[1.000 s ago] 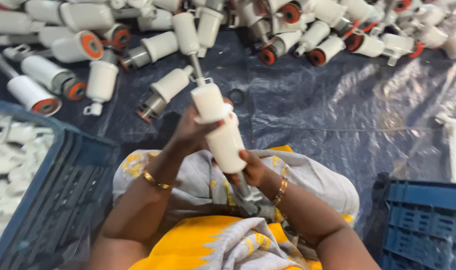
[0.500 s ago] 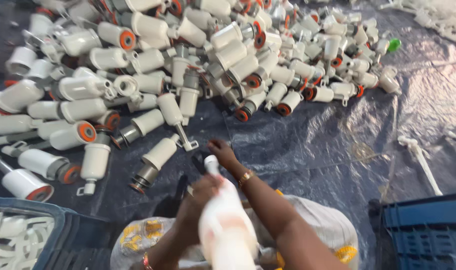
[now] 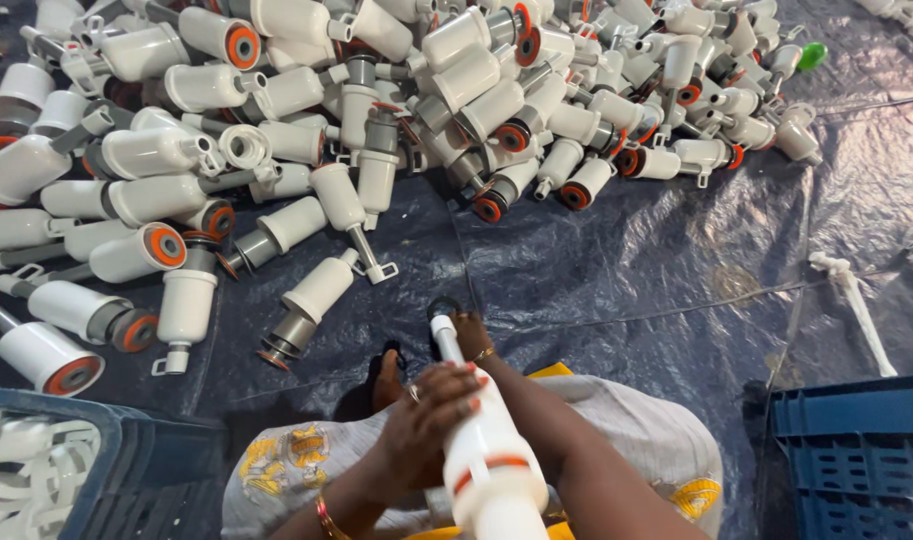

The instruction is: The person sits on the floor and assembles white plastic components with orange rings. They pick up a cylindrical body, insert a ring, and attach a cap, repeating this process for multiple units. Finished assemblies are placed into a blue crate.

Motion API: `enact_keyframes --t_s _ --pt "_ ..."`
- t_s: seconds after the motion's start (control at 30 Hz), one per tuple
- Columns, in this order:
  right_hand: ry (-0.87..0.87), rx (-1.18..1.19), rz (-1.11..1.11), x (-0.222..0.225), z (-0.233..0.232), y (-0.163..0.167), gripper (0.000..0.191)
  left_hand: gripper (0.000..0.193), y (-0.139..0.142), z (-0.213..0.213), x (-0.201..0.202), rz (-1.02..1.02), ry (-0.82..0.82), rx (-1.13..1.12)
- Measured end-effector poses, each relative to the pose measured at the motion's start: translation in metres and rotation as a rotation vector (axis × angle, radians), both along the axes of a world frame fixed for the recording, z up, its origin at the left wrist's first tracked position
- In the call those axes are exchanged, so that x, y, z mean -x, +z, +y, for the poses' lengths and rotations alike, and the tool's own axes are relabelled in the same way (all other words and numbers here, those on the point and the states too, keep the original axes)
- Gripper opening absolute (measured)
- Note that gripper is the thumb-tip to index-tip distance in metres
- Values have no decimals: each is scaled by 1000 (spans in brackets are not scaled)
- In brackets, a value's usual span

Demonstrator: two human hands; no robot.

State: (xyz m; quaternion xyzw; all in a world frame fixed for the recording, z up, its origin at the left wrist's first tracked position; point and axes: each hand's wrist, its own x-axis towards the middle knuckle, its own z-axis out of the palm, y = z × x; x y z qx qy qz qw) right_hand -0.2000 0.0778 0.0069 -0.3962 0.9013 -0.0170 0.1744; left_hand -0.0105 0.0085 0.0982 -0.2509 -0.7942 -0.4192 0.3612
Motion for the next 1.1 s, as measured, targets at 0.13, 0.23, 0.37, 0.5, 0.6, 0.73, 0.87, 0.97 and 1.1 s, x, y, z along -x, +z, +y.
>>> enact_keyframes --t_s 0.13,0.23,0.37,0.5,0.6,0.73,0.87,0.97,1.1 --pt "44 68 -41 -22 24 7 40 82 -29 3 27 23 96 -132" --pt "60 177 -69 -30 22 16 35 89 -44 -2 31 -210 0 -462" --pt "105 273 -59 -29 14 22 29 85 -52 0 40 -315 151 -523" --pt "68 368 -40 -18 30 29 22 77 -57 18 44 -372 266 -457" --pt "-86 565 55 4 52 39 18 78 -57 20 42 -483 333 -447" --pt "-147 977 231 11 73 101 13 81 -51 14 42 -659 425 -371" --pt "146 1098 487 -16 90 155 7 79 -47 17 51 -584 347 -492" --pt "276 1082 485 -36 91 169 9 78 -48 17 52 -597 353 -497" --pt "420 1175 294 -36 89 170 9 79 -51 19 43 -662 296 -453"
